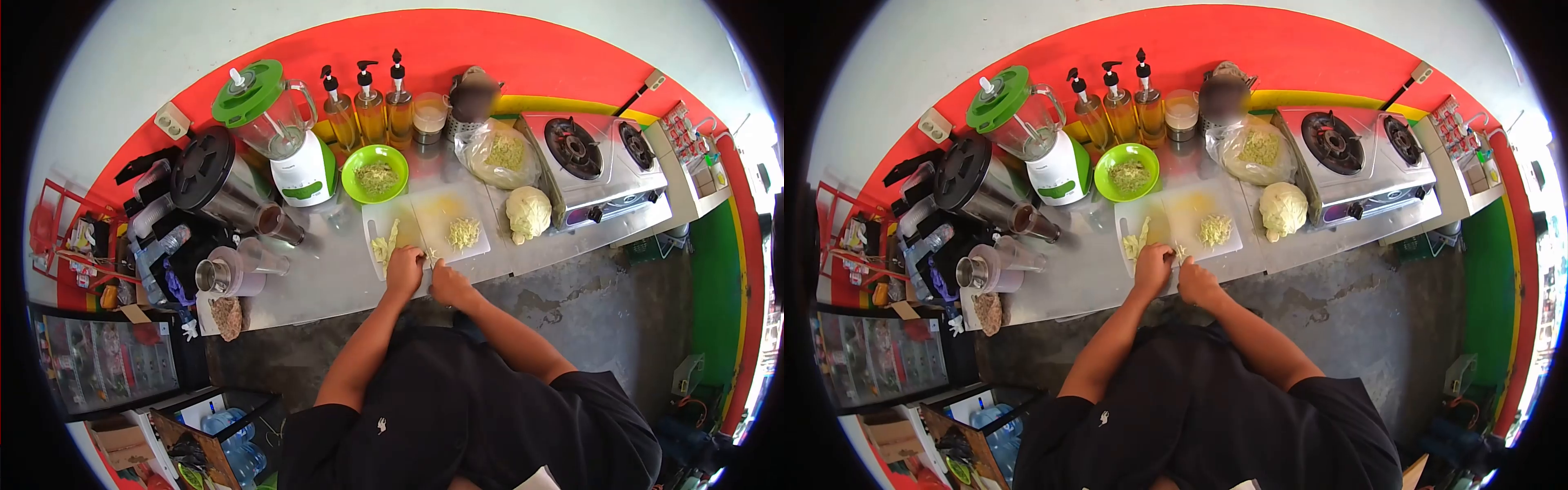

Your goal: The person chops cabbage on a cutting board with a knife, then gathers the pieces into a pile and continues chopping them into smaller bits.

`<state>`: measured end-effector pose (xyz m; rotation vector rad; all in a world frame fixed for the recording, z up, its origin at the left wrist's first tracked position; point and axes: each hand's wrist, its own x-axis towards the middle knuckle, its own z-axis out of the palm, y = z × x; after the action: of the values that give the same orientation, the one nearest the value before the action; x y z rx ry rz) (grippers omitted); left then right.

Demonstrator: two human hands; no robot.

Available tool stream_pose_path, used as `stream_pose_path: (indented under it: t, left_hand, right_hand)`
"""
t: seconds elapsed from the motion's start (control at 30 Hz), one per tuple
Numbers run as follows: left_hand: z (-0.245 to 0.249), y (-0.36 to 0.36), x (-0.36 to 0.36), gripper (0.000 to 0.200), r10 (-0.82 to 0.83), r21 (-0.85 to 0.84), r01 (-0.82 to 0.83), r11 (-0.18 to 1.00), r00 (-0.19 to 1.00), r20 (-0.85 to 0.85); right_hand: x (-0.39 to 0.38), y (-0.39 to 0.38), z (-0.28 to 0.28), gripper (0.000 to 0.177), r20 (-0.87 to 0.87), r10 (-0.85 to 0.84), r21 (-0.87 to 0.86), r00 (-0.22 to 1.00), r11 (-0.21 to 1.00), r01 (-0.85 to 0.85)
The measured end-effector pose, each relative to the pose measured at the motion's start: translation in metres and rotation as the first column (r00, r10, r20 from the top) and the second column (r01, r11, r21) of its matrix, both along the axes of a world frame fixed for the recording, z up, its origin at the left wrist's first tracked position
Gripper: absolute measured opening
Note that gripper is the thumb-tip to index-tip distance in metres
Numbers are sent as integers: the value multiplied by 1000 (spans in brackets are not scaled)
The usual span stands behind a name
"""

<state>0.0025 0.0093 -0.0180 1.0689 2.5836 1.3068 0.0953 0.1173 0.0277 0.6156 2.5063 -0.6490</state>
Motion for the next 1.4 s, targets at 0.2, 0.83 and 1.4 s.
stream_pose_path:
  t: [0.2, 0.83, 1.4]
  left_hand:
    - [1, 0, 2, 5, 11, -7, -11, 1000, 1000, 1]
    - [4, -9, 8, 10, -26, -14, 25, 1000, 998, -49]
    - [-5, 6, 6, 5, 198, -78, -187, 979, 968, 153]
  right_hand:
    - [-13, 5, -2, 43, -32, -36, 4, 999, 999, 36]
    - [-2, -12, -16, 43, -63, -62, 66, 996, 996, 66]
    - [-18, 9, 4, 40, -52, 33, -51, 998, 998, -35]
